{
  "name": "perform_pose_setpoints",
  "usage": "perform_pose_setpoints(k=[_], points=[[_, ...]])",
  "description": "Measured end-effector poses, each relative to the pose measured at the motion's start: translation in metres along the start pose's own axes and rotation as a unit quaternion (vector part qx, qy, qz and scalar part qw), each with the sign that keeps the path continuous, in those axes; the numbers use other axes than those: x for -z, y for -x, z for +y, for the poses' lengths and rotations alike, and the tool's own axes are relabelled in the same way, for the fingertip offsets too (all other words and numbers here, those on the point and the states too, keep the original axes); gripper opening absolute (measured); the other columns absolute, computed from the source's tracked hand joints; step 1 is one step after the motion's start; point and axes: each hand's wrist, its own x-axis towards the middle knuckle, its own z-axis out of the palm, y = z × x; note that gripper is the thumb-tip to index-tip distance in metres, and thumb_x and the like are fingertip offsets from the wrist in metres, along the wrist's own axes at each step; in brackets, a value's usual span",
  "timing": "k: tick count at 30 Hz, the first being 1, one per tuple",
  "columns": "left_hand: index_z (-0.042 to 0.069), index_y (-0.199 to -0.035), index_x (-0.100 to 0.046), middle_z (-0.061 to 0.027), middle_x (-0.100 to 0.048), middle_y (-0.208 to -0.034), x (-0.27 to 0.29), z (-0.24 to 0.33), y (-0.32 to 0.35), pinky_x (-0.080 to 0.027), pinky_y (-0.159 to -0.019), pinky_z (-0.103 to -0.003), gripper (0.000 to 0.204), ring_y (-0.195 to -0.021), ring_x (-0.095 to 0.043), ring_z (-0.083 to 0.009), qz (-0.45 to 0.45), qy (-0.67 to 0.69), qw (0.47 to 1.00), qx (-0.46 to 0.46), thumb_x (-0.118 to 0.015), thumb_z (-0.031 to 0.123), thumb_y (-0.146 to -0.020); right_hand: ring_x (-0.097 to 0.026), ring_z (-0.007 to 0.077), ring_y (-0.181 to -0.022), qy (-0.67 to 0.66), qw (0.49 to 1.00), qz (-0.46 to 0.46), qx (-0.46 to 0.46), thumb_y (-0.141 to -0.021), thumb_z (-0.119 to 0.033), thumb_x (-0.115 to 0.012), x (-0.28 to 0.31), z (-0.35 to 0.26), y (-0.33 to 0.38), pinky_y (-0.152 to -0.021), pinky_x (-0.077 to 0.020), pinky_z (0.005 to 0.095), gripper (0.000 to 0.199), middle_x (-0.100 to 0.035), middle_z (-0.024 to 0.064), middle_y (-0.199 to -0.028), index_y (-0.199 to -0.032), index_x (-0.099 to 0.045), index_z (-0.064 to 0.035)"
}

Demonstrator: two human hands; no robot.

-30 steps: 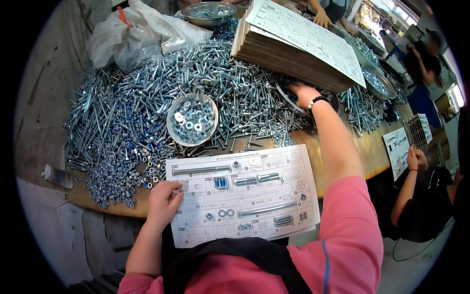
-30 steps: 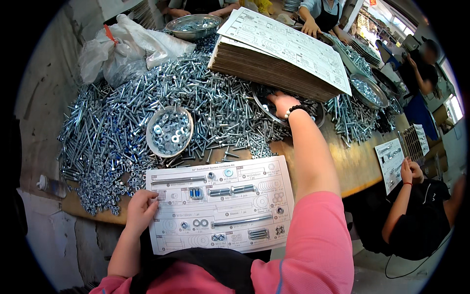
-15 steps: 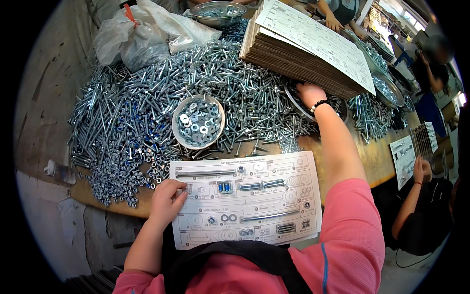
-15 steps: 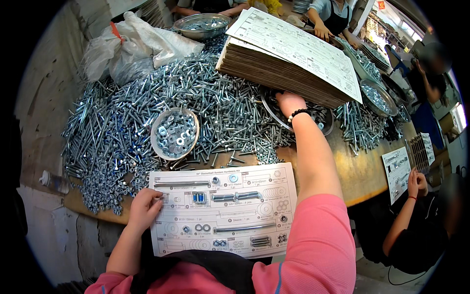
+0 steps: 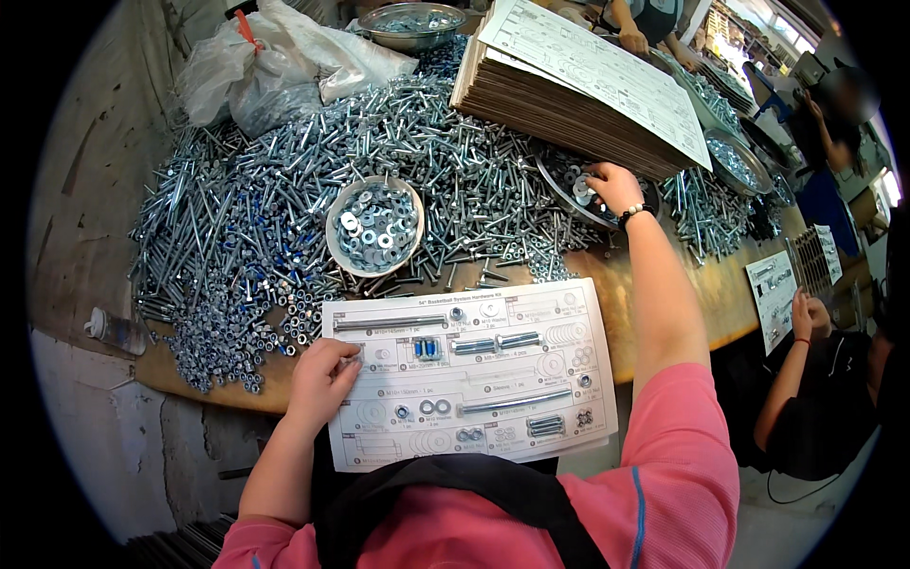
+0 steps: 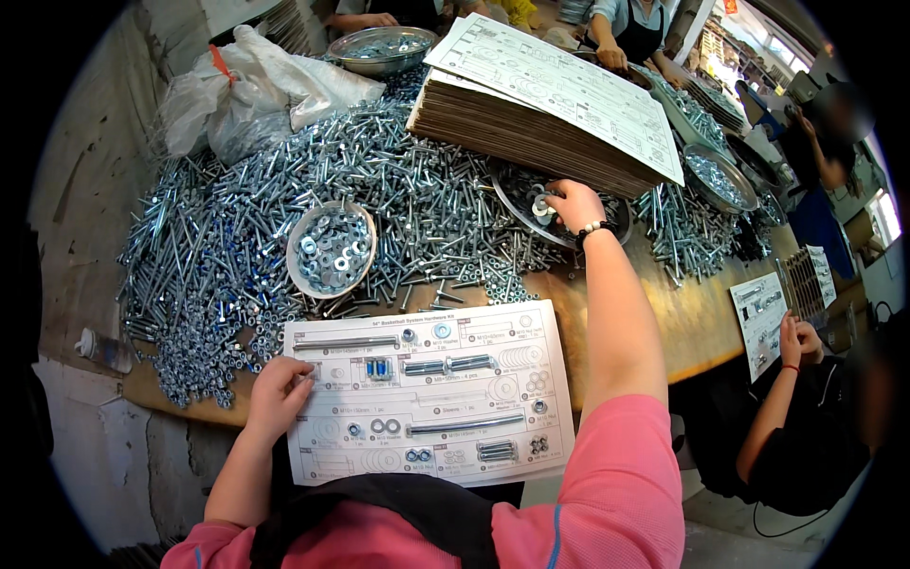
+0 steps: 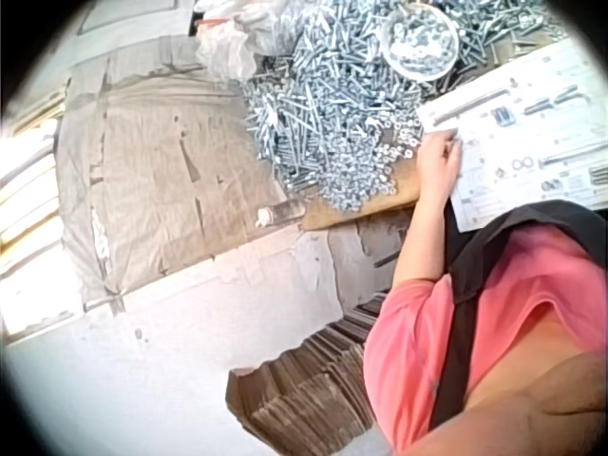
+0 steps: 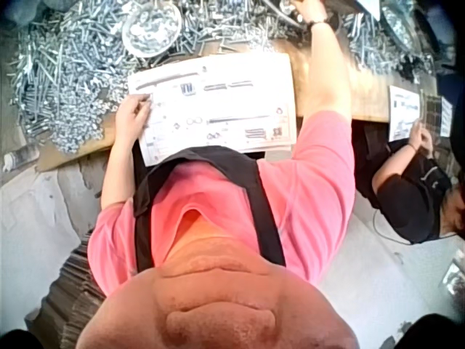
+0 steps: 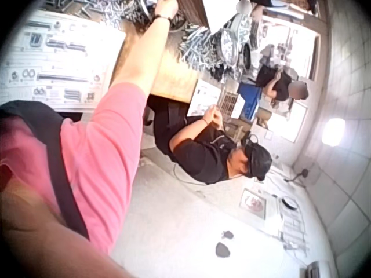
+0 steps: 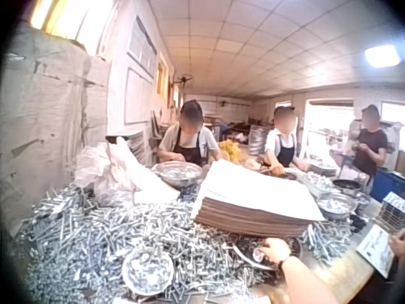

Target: The person sorts metal fasteners from a large pile on a table and places them onto a printed instruction sheet. They pick up bolts, nuts, and washers, then arrange them in designated spots on the sheet. The person occasionally moves the sheet or a small bowl of washers to access more parts.

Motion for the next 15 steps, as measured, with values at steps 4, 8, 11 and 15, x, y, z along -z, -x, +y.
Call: perform_pose_setpoints(k=[4,8,11,15], points=[[0.003,-0.088,-0.062,-0.0074,-0.055,-0.079,0.0,0.003,0.004,-0.043,-0.055,-0.027,0.017,-0.06,-0.052,-0.0171,-0.008,0.002,1.0,0.011,-0.064,0.003,-0.071,-0.059,0.0094,-0.06,-0.259,0.96,0.087,-0.055,-0.081,-0.022,-0.061,0.002,0.01,0.013,-0.06,-0.0463,0.0245,0.033,-0.065,0.0046,-0.085,-0.109,-0.06,-0.0033],[0.003,-0.089,-0.062,-0.0072,-0.056,-0.081,0.001,0.002,0.009,-0.043,-0.055,-0.027,0.018,-0.061,-0.052,-0.0162,0.0,0.005,1.0,0.003,-0.064,0.003,-0.071,-0.06,0.0182,-0.083,-0.624,0.771,0.108,-0.067,-0.09,-0.016,-0.052,-0.003,0.016,0.013,-0.068,-0.0495,0.029,0.023,-0.06,0.0065,-0.091,-0.111,-0.054,-0.0067],[0.003,-0.09,-0.062,-0.0075,-0.055,-0.082,0.001,0.004,0.011,-0.043,-0.055,-0.027,0.019,-0.061,-0.052,-0.0163,-0.002,0.011,1.0,0.002,-0.064,0.003,-0.071,-0.061,0.0292,-0.087,-0.824,0.559,0.074,-0.05,-0.091,-0.016,-0.049,-0.007,0.013,0.01,-0.075,-0.0541,0.0384,0.016,-0.058,0.0131,-0.095,-0.099,-0.051,-0.0032],[0.002,-0.091,-0.061,-0.0078,-0.055,-0.082,0.001,0.007,0.012,-0.043,-0.057,-0.027,0.02,-0.062,-0.052,-0.0167,-0.006,0.003,1.0,-0.027,-0.064,0.003,-0.071,-0.059,0.0313,-0.085,-0.889,0.414,0.147,-0.125,-0.09,-0.032,-0.049,-0.016,-0.006,0.016,-0.074,-0.0541,0.0395,0.032,-0.056,0.0163,-0.09,-0.09,-0.05,0.0002]])
